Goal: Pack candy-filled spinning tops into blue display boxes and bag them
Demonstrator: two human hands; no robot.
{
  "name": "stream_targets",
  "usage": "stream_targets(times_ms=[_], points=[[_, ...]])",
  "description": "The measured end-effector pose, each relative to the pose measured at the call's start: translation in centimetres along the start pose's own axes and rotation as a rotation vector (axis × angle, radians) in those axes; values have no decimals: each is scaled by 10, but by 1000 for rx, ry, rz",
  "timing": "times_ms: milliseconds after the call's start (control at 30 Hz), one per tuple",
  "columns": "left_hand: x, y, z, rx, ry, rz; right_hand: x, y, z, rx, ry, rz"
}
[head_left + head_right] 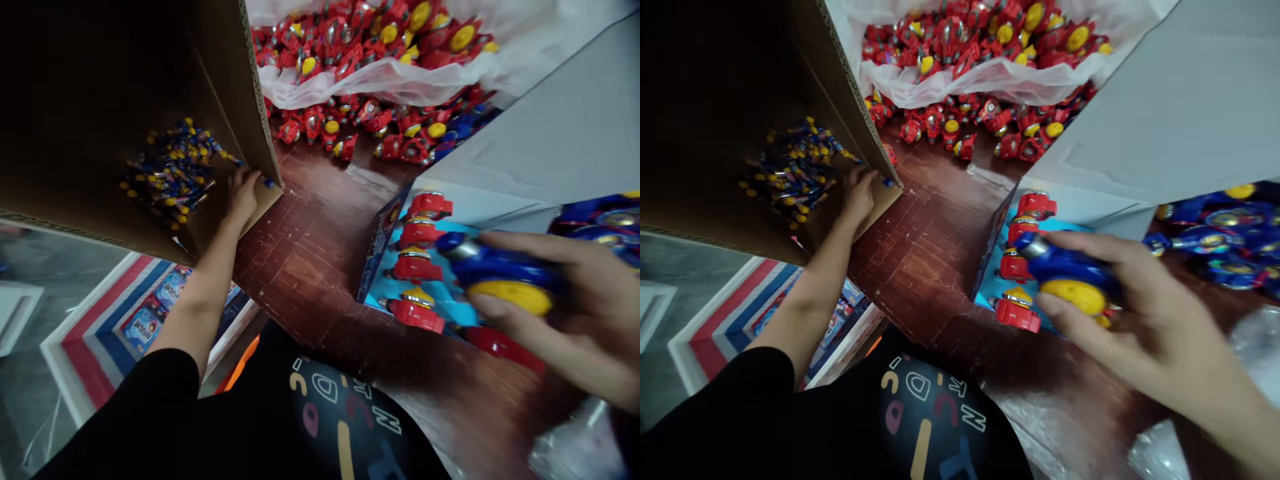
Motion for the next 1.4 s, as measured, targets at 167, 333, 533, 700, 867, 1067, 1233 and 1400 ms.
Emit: stream_targets(times_ms=[167,333,533,700,867,1067,1233,1400], points=[[-14,-52,-26,118,36,173,19,-23,-27,59,0,124],[-46,-9,-37,100,58,90,19,-31,-33,127,-101,164],[-46,78,-23,-101,-10,95,1,-20,-35,146,-87,21],[-79,110,0,69,233,-235,13,-11,-32,99,-57,143],[-173,171,61,298,759,-729,30,-17,-40,97,46,267],[-210,193,95,128,687,-916,22,-10,-40,78,46,147],[-218,196,104,-241,412,-1203,-10,2,-58,282,-446,-368],[-223,170,102,-37,528,-1135,4,-2,-18,218,-274,-191]])
Point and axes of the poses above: each hand's wrist, its own y-axis away from the middle knuckle, its own z-axis out of the back of the hand, x = y × z, the point moved 8 cm from there along -y, towards the middle knuckle, and after that the axes turned 7 degrees about -y, right-handed, at the moved point
